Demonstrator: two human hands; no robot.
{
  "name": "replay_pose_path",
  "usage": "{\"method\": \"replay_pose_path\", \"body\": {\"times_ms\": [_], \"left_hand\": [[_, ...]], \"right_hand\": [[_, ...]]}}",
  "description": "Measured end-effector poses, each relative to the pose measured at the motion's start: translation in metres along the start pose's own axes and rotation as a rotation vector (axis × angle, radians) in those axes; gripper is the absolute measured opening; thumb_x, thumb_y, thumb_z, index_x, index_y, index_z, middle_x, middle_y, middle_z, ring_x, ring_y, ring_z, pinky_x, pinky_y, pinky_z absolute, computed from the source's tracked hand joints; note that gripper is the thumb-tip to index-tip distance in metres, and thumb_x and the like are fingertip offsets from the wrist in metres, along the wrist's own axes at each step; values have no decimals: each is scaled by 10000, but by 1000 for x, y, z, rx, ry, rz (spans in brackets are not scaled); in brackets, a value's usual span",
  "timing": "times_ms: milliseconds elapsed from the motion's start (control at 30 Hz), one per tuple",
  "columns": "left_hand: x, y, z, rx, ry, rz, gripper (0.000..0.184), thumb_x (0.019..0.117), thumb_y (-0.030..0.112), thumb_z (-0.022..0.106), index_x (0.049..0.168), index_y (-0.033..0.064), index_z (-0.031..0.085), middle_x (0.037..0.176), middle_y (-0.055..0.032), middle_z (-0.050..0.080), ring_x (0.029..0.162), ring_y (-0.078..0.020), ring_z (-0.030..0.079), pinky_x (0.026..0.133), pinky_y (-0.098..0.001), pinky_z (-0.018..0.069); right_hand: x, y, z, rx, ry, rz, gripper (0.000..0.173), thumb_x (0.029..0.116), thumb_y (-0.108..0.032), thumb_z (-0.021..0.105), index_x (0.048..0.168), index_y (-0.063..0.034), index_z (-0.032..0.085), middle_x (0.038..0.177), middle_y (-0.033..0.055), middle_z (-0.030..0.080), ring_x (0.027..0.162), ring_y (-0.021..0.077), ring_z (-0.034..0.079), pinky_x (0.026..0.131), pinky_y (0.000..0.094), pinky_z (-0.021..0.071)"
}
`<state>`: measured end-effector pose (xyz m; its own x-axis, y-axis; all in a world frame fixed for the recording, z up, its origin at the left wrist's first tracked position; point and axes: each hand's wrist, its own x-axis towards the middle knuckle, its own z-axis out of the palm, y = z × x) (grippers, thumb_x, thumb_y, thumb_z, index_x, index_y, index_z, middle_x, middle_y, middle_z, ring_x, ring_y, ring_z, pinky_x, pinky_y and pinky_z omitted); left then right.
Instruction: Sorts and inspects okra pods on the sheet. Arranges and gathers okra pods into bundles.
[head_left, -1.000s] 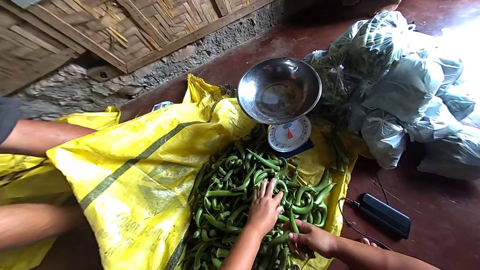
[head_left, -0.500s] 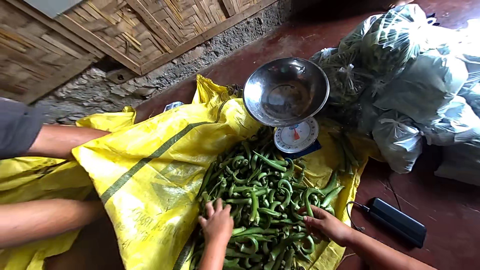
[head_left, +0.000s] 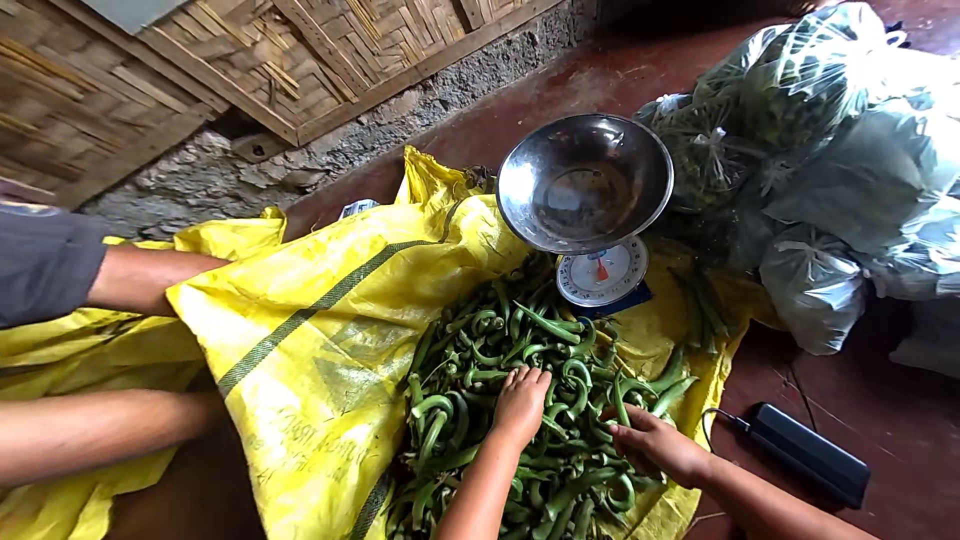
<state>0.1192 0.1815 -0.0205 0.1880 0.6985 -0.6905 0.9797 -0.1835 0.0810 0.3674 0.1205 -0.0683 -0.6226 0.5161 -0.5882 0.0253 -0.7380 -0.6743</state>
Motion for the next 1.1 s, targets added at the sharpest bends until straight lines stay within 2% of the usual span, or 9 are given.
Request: {"method": "replay_pose_path", "body": {"times_ms": [200, 300, 367, 433, 500, 533, 700, 933, 1100], "left_hand": [[15, 4, 3, -41, -112, -125, 545, 1012, 64, 515, 1536, 206, 476, 1446, -208, 556, 1353, -401, 522, 1123, -578, 410], [1, -5, -6, -555, -110, -14, 511, 1032, 130, 555, 1533, 121, 459, 1516, -178, 520, 1391, -317, 525, 1163, -514, 414], [-12, -9, -8, -997, -150, 40, 524, 1030, 110, 540, 1537, 90, 409, 1511, -130, 513, 1286, -215, 596, 1084, -412, 497], [-22, -8, -4, -1281, -199, 87, 539, 1012, 98, 511, 1531, 85, 370, 1280, -135, 627, 951, -182, 695, 840, -364, 591], [-28, -7, -2, -1365, -283, 138, 521, 1025, 97, 485, 1529, 88, 354, 1204, -117, 653, 848, -161, 698, 778, -345, 602], [-30, -5, -2, -1382, -316, 155, 511, 1032, 90, 483, 1526, 90, 355, 1198, -108, 663, 832, -156, 700, 765, -342, 605], [-36, 6, -1, -1400, -426, 178, 503, 1027, 65, 439, 1519, 107, 346, 1111, -87, 700, 799, -163, 712, 747, -355, 615], [-42, 0, -2, -1279, -354, 51, 328, 1083, 118, 416, 1396, 68, 498, 1164, -84, 679, 818, -149, 706, 731, -329, 605], [-45, -13, 4, -969, -255, 73, 359, 1049, 118, 512, 1390, 23, 571, 1363, -168, 607, 1228, -236, 604, 1074, -420, 474]], "right_hand": [[-2, 7, 0, 134, 27, -1, 214, 1071, -232, 501, 1226, -90, 544, 803, 26, 639, 587, 109, 594, 560, 259, 517], [0, 9, 2, 108, 100, -59, 137, 1043, -191, 558, 1109, -71, 555, 775, 23, 625, 582, 108, 583, 572, 267, 520], [1, 5, 6, -16, 177, -154, 211, 999, -158, 619, 1182, -57, 587, 890, 30, 641, 640, 96, 591, 612, 270, 526], [3, -1, 8, -220, 203, -311, 387, 978, -141, 647, 1352, -61, 590, 1256, 74, 638, 940, 77, 641, 831, 273, 551], [7, -7, 13, -400, 190, -533, 456, 952, -116, 670, 1397, -49, 597, 1488, 158, 525, 1332, 170, 542, 1096, 340, 471], [10, -10, 16, -467, 175, -612, 453, 946, -114, 683, 1390, -53, 612, 1514, 186, 498, 1389, 212, 504, 1129, 367, 450], [22, -11, 24, -638, 119, -746, 282, 910, -66, 718, 1191, -63, 722, 1295, 164, 649, 1215, 220, 629, 1039, 368, 525], [12, -4, 18, -610, 196, -498, 320, 959, -226, 691, 1192, -6, 690, 1178, 185, 681, 1115, 242, 650, 1014, 373, 508], [7, 1, 13, -451, 206, -281, 331, 958, -280, 698, 1169, -28, 669, 1014, 122, 667, 865, 170, 631, 829, 367, 531]]}}
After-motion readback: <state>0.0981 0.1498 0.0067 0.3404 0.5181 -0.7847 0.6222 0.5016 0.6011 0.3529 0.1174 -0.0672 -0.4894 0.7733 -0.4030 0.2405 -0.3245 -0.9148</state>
